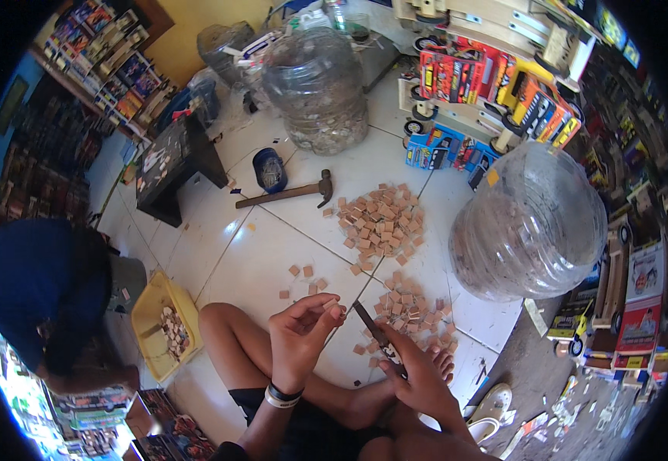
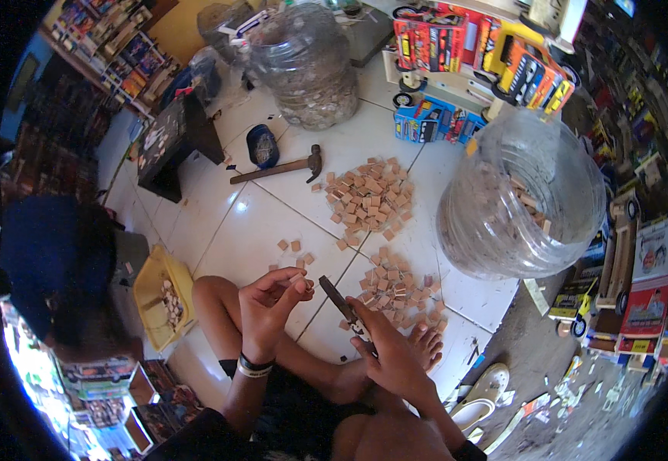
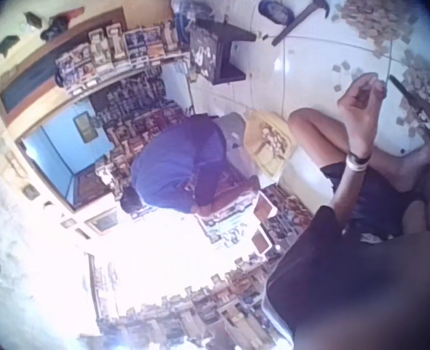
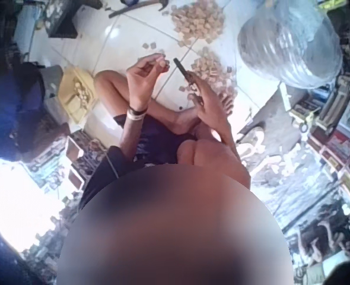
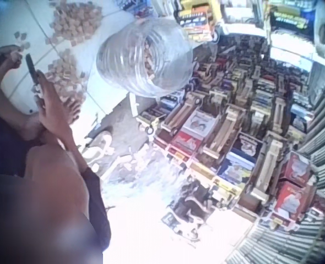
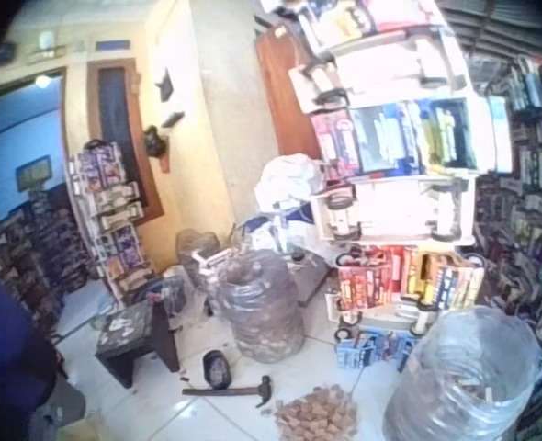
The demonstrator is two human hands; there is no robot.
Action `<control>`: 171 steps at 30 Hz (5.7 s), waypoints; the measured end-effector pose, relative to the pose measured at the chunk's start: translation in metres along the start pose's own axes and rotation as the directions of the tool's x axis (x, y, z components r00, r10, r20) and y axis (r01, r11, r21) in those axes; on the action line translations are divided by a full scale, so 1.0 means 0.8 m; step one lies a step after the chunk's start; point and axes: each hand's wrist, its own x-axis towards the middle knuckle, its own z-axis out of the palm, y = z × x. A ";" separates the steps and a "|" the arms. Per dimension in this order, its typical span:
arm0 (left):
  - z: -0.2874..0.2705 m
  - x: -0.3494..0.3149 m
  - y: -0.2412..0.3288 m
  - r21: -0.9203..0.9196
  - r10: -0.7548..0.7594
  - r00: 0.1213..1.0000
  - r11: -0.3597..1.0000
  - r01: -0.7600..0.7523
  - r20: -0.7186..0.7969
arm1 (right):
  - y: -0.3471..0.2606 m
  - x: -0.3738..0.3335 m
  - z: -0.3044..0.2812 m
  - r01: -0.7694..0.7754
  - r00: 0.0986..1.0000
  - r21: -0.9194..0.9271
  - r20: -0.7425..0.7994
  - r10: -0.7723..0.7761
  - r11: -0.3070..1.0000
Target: The person sits on the floor and uses a knife to sharpen small wooden matchsticks one by one. They hold each matchstick and carefully shave the wood to form a pointed tip, then place the sharpened matchstick on the floor.
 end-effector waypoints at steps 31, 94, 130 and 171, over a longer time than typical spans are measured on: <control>-0.022 -0.006 -0.047 -0.434 0.037 0.904 0.885 0.168 0.425 | 0.053 -0.034 0.036 -0.141 0.986 -0.163 0.066 0.153 0.976; -0.029 0.000 -0.152 -0.548 0.028 0.990 0.835 0.053 0.139 | 0.088 0.003 0.055 -0.264 0.964 -0.239 -0.046 0.261 0.934; 0.015 0.014 -0.094 -0.094 -0.061 0.994 0.993 0.069 0.086 | 0.045 -0.044 0.022 -0.325 0.939 -0.040 -0.130 0.318 0.945; 0.040 -0.003 -0.073 0.435 0.390 0.918 0.817 -0.379 0.068 | 0.024 -0.035 0.016 -0.361 0.927 -0.010 -0.109 0.358 0.932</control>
